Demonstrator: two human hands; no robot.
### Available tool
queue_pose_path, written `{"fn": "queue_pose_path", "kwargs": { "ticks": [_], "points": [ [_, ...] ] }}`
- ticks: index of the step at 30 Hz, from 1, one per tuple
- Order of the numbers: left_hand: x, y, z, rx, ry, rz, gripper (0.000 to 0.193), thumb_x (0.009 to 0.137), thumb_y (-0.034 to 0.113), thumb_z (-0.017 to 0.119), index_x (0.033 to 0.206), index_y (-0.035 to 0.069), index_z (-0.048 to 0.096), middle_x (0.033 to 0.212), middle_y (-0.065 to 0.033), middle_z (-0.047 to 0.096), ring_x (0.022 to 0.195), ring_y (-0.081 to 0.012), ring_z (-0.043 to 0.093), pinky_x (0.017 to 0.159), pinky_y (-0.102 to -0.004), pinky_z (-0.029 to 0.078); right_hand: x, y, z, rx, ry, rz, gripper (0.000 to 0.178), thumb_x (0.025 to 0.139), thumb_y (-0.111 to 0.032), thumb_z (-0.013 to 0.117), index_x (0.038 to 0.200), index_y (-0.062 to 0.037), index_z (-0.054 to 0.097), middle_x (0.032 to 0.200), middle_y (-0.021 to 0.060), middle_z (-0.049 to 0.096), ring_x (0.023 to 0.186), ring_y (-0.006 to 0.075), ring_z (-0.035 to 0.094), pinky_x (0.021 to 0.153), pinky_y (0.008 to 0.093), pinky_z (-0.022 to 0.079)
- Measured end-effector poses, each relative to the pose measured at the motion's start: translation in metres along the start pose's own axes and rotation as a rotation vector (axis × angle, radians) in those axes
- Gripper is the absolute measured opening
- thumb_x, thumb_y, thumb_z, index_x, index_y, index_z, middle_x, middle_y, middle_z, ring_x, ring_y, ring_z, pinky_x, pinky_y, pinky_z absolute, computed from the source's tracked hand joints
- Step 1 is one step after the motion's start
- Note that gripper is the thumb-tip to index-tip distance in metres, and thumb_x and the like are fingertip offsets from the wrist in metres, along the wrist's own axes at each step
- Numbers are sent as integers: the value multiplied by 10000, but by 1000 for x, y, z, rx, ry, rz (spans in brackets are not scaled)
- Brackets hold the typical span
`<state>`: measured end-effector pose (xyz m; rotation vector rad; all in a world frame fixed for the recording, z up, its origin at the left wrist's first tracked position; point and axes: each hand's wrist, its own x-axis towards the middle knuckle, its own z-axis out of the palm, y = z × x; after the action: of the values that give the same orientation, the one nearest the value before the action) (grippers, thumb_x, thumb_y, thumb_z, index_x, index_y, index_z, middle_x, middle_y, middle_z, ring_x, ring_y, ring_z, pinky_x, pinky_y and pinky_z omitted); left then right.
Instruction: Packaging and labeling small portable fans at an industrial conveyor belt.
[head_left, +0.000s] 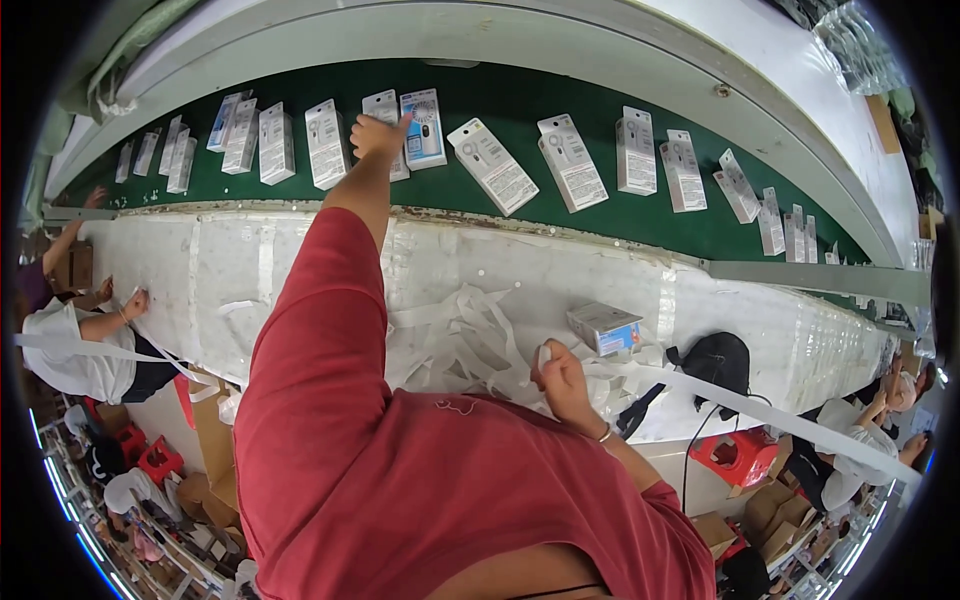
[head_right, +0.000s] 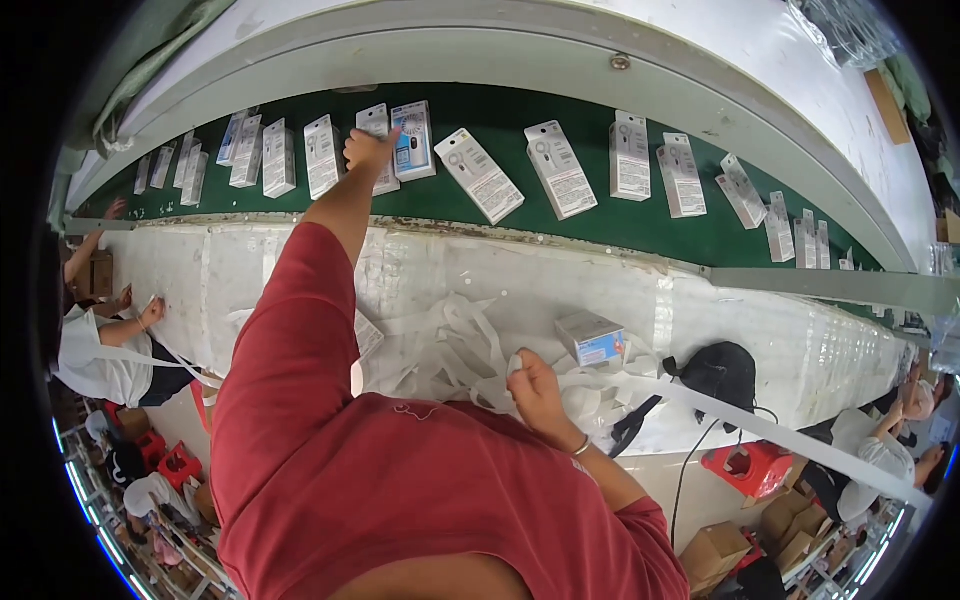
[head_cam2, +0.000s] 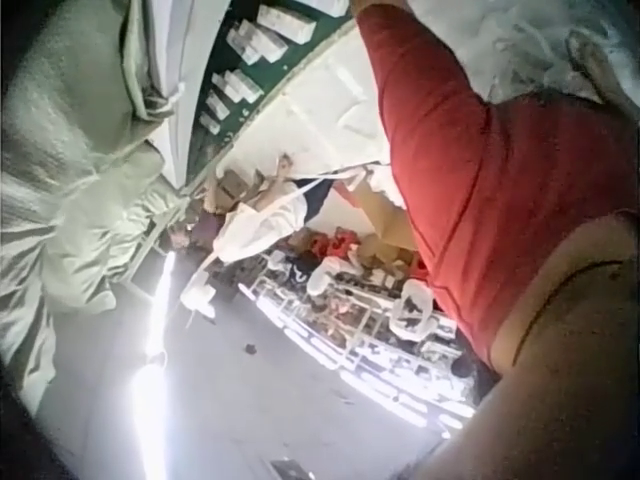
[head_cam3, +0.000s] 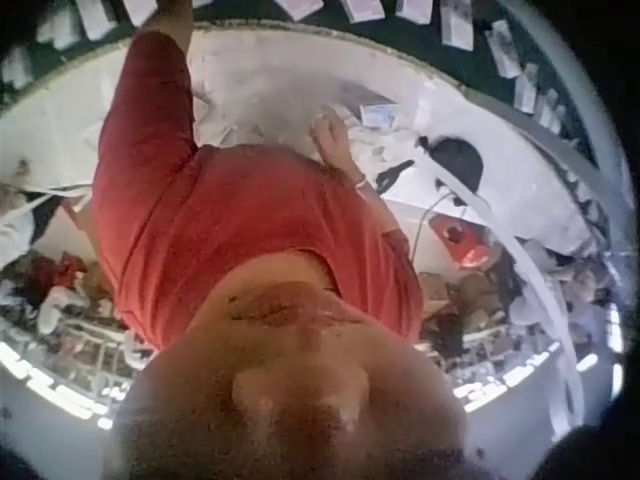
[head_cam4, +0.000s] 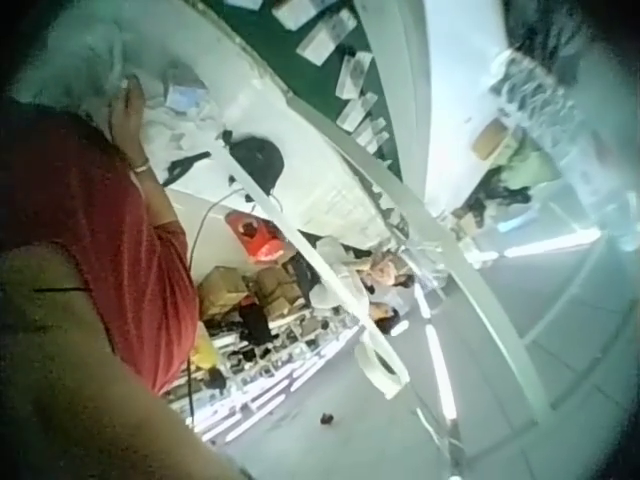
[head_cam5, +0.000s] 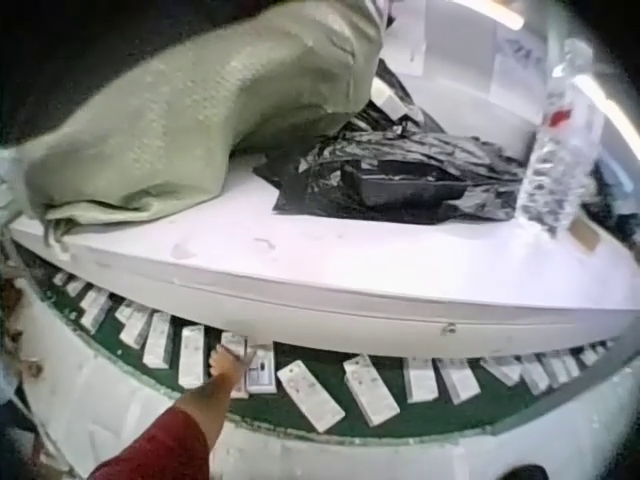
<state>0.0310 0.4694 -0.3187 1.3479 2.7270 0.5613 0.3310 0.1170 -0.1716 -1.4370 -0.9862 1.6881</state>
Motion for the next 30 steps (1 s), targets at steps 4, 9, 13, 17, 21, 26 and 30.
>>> {"fn": "queue_pose_path", "kwargs": {
  "ticks": [4,9,13,17,21,26,30],
  "points": [
    [-2,-49,-25,-200,-17,59,489,753,342,635,1100,38,473,936,-166,565,843,-322,571,787,-421,446,-3,-29,3,-20,23,-125,413,988,-364,287,826,-48,497,665,26,500,574,113,405,553,236,339],
    [-95,-57,-135,-1202,-193,223,526,714,257,634,1153,26,462,1003,-176,585,890,-318,575,857,-404,437,-17,-57,3,101,11,-272,222,933,-249,478,827,-54,498,690,68,528,646,147,479,616,231,379],
    [-212,-84,-248,-1945,-1041,-174,888,531,215,662,1323,-37,351,1173,-189,538,1062,-326,535,936,-395,399,-39,-63,27,410,-64,-464,125,796,-76,628,788,-54,505,715,91,565,644,165,518,618,239,410],
    [-306,-102,-314,-2025,-1466,2,1052,438,335,702,1364,14,319,1223,-203,474,1012,-287,528,790,-409,462,-81,-58,57,353,-162,-541,166,724,-10,675,743,-53,516,725,101,581,625,170,525,597,252,421],
    [-348,-111,-352,-2113,-1443,179,1018,408,258,714,1321,-38,375,1263,-187,488,1101,-297,505,963,-387,370,-123,-52,85,250,-46,-557,188,699,-6,688,667,-54,510,728,104,587,603,155,513,581,258,425],
    [-368,-133,-400,-1980,-1542,339,1020,406,241,736,1320,-36,381,1320,-190,431,1122,-287,494,963,-384,372,-174,-62,106,236,-60,-598,203,734,40,672,669,-44,499,819,80,639,632,86,466,607,197,406],
    [-381,-150,-431,-1826,-1641,490,1022,403,225,758,1319,-34,386,1376,-193,375,1142,-277,483,962,-381,375,-210,-68,119,254,-79,-580,183,743,30,672,672,-37,518,833,86,652,621,91,473,590,204,410]
  ]
}}
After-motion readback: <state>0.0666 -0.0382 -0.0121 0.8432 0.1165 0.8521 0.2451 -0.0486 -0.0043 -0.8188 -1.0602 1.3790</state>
